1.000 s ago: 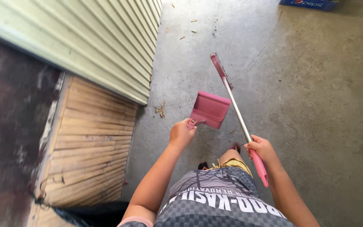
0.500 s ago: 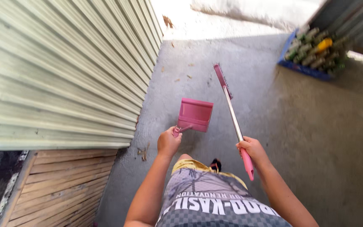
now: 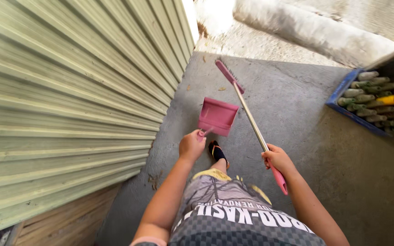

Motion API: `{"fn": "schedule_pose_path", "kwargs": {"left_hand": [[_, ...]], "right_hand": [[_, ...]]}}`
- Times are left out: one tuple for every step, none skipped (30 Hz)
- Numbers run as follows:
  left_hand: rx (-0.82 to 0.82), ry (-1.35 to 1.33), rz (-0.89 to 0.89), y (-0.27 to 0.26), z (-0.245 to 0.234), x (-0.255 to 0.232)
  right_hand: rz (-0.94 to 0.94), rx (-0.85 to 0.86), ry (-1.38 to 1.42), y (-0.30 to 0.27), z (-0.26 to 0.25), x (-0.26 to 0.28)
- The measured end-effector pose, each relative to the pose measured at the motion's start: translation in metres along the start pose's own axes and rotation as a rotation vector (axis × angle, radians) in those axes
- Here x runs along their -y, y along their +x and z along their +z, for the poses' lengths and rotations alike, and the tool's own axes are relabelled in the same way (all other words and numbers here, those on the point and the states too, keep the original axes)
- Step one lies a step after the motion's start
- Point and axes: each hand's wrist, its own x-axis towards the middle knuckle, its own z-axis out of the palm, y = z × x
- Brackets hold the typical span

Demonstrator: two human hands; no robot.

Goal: The person sweeps debris from a tiled floor into a pink dustpan using a pink broom. They then walk to a concrete area and continue sweeping dust and leaves into the dustpan near a corrugated metal wall and stacked crates.

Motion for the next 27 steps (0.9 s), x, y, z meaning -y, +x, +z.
{"fn": "schedule_pose_path", "kwargs": {"left_hand": [[0.006,-0.007,-0.009,0.023,-0.001,0.001],[0.011,-0.014,-0.018,0.045,-0.001,0.001],[0.020,-0.017,-0.026,0.060,-0.003,0.001],[0.029,-0.010,-0.050,0.072,-0.005,0.001],[0.033,-0.006,-0.068,0.088,-0.008,0.000],[0.037,-0.003,-0.086,0.100,-0.013,0.001],[0.030,-0.004,-0.111,0.109,-0.016,0.001],[0.023,-0.004,-0.135,0.117,-0.019,0.002],[0.013,-0.006,-0.168,0.121,-0.021,0.005],[-0.011,-0.013,-0.188,0.126,-0.022,0.008],[-0.039,-0.020,-0.212,0.130,-0.020,0.010],[-0.067,-0.027,-0.236,0.133,-0.019,0.012],[-0.074,-0.031,-0.262,0.137,-0.018,0.014],[-0.082,-0.035,-0.288,0.139,-0.017,0.015],[-0.086,-0.042,-0.309,0.142,-0.014,0.015],[-0.122,-0.040,-0.318,0.145,-0.013,0.016],[-0.153,-0.041,-0.320,0.150,-0.011,0.017],[-0.185,-0.042,-0.323,0.155,-0.009,0.016],[-0.174,-0.037,-0.358,0.161,-0.007,0.015],[-0.162,-0.033,-0.394,0.167,-0.005,0.013],[-0.145,-0.026,-0.424,0.172,-0.005,0.012],[-0.161,-0.018,-0.435,0.177,-0.003,0.012],[-0.176,-0.010,-0.442,0.183,-0.001,0.012],[-0.190,-0.001,-0.449,0.187,0.001,0.011],[-0.188,0.011,-0.474,0.191,0.004,0.012],[-0.185,0.023,-0.498,0.195,0.006,0.013],[-0.183,0.037,-0.524,0.198,0.008,0.014]], "right_hand": [[0.023,-0.014,-0.053,0.021,0.006,0.016],[-0.004,-0.026,-0.092,0.042,0.009,0.033],[-0.030,-0.037,-0.125,0.061,0.010,0.047],[-0.056,-0.047,-0.158,0.080,0.012,0.061],[-0.046,-0.051,-0.161,0.101,0.013,0.076],[-0.035,-0.054,-0.164,0.122,0.016,0.090],[-0.025,-0.059,-0.172,0.144,0.014,0.103],[-0.033,-0.069,-0.209,0.168,0.014,0.116],[-0.040,-0.072,-0.250,0.194,0.016,0.128],[-0.048,-0.074,-0.292,0.220,0.017,0.138],[-0.043,-0.073,-0.295,0.245,0.017,0.148],[-0.037,-0.072,-0.298,0.271,0.017,0.158],[-0.040,-0.068,-0.305,0.300,0.018,0.173],[-0.039,-0.054,-0.313,0.327,0.020,0.187],[-0.037,-0.046,-0.319,0.351,0.023,0.200],[-0.036,-0.038,-0.325,0.374,0.028,0.213],[-0.045,-0.062,-0.302,0.393,0.031,0.225],[-0.054,-0.086,-0.279,0.412,0.036,0.237],[-0.063,-0.115,-0.247,0.431,0.039,0.248],[-0.052,-0.108,-0.263,0.451,0.040,0.261],[-0.038,-0.106,-0.274,0.471,0.043,0.269],[-0.025,-0.103,-0.284,0.491,0.046,0.275],[-0.022,-0.111,-0.336,0.511,0.048,0.279],[-0.020,-0.119,-0.388,0.530,0.049,0.282],[-0.019,-0.129,-0.440,0.540,0.049,0.283],[-0.048,-0.092,-0.477,0.545,0.049,0.281],[-0.076,-0.051,-0.513,0.547,0.050,0.279]]}}
